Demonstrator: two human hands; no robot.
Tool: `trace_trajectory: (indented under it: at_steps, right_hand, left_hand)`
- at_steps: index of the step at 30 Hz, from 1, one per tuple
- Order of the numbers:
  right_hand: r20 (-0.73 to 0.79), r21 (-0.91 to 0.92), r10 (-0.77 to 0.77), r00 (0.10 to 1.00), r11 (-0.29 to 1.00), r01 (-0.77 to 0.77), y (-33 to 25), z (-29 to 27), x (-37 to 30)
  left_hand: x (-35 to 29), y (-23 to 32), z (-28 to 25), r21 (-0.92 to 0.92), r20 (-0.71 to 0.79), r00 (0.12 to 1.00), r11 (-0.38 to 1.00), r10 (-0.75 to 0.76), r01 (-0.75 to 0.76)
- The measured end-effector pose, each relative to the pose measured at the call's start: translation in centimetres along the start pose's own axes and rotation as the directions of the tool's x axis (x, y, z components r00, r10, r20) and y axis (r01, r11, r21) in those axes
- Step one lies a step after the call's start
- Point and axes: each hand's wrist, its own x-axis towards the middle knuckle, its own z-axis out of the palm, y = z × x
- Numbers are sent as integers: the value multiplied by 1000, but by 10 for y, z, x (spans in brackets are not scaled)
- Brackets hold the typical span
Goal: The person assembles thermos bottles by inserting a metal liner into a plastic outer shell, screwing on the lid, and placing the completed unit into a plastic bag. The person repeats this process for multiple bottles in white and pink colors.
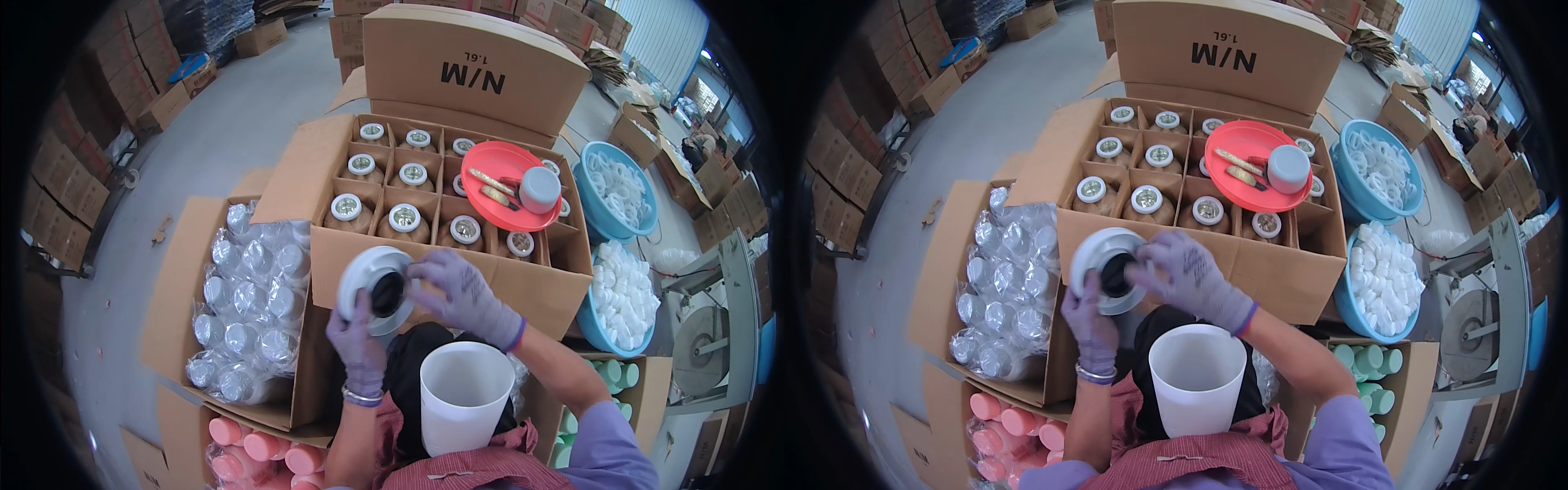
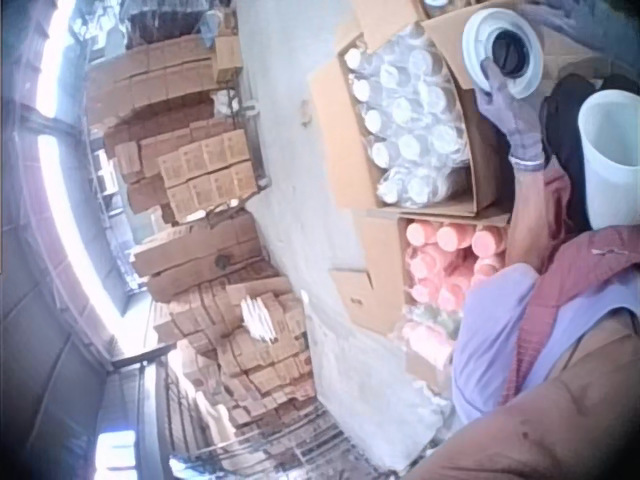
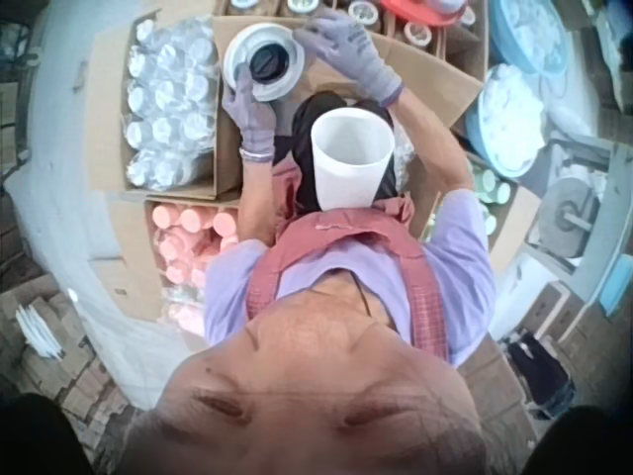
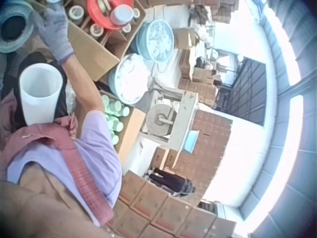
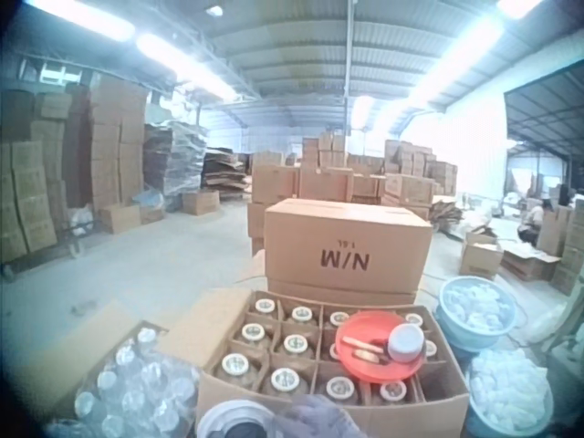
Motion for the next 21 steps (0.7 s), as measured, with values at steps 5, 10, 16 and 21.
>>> trace_trajectory:
  at_steps: [5, 10, 16, 21]
  right_hand:
    - [-25, -136, 390, 921, 911, -389, 90, 49, 52]
    - [175, -219, 452, 875, 884, -413, 118, 58, 64]
    - [-337, -33, 214, 917, 970, -239, 76, -28, 86]
    - [-228, -400, -259, 939, 904, 152, -17, -83, 48]
  left_hand:
    - [19, 9, -26, -152, -19, 999, 988, 27, -30]
    - [25, -11, -25, -479, 222, 967, 850, -123, 218]
    - [43, -35, 0, -567, 617, 782, 637, -93, 522]
    - [45, -15, 41, -341, 730, 677, 805, -98, 485]
